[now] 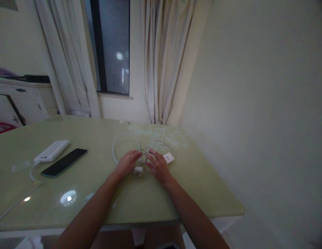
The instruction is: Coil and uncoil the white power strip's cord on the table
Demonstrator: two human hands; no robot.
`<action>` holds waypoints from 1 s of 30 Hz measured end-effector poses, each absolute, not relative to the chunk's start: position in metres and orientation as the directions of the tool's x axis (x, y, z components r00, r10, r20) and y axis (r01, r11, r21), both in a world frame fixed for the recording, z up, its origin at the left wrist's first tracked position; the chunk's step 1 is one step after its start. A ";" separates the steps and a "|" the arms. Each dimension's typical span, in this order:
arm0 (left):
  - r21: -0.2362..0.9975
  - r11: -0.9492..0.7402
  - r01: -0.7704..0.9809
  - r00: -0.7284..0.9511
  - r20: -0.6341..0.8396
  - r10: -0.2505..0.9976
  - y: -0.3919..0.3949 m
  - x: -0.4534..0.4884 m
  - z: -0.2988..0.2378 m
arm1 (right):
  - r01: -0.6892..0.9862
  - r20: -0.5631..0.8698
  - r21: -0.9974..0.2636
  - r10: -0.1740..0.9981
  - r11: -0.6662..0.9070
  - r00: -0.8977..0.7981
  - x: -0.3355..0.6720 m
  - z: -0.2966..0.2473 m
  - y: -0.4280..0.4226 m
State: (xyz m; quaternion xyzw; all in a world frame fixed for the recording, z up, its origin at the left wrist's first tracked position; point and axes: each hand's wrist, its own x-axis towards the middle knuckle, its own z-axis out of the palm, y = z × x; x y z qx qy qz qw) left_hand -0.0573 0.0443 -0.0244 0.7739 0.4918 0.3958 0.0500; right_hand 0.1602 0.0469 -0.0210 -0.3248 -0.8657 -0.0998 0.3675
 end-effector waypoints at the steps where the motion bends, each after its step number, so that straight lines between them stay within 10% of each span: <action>1: 0.463 -0.523 0.715 0.217 0.565 0.796 0.044 -0.056 -0.024 | 0.625 0.693 -0.075 0.491 0.777 -0.528 0.160 -0.020 0.046; 30: 0.447 -0.508 0.736 0.258 0.508 0.822 0.036 -0.047 -0.021 | 0.706 0.504 -0.112 0.652 0.700 -0.567 0.151 -0.009 0.031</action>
